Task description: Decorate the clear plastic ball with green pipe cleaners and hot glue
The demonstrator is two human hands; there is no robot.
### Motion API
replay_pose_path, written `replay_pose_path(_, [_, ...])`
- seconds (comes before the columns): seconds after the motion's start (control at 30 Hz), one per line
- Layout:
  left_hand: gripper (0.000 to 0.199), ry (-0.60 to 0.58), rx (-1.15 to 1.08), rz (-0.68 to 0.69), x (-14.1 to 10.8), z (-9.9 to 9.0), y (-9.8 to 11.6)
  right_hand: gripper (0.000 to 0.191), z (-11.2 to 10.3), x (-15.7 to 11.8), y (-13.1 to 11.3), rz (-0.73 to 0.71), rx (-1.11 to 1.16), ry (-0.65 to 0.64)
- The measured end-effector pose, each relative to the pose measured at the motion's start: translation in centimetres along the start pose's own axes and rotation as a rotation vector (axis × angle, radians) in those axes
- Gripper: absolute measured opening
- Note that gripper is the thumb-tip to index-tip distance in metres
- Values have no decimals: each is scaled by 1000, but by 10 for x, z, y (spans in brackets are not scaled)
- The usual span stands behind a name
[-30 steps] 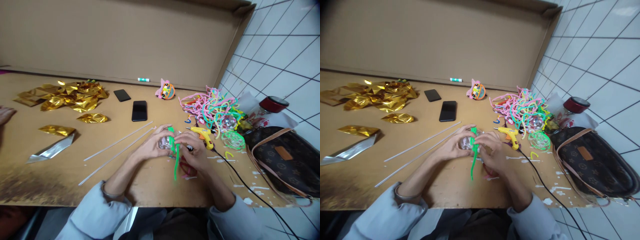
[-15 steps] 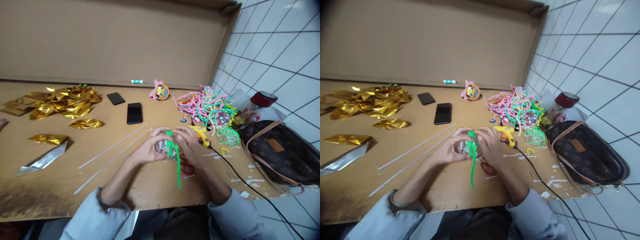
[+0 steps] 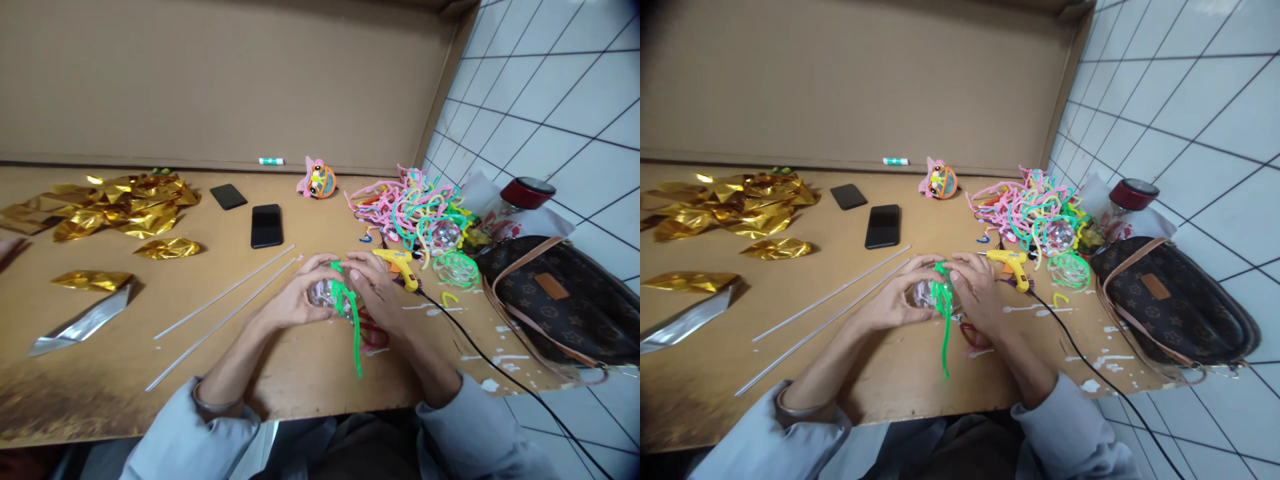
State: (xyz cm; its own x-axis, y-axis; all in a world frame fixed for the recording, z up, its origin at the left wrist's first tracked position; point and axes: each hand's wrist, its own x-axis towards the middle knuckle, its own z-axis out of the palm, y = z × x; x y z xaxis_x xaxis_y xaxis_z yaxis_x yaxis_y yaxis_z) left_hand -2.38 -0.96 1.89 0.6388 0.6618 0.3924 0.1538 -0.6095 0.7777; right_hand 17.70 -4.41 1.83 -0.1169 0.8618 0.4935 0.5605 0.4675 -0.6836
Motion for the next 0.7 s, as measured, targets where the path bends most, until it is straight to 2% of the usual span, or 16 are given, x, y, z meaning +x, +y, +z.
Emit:
replay_pose_path(0.2, [45, 6, -18, 5, 0, 0, 1, 38, 1, 0, 3, 15, -15, 67])
replay_pose_path(0.7, [46, -1, -5, 17, 0, 0, 0, 40, 1, 1, 0, -11, -22, 26])
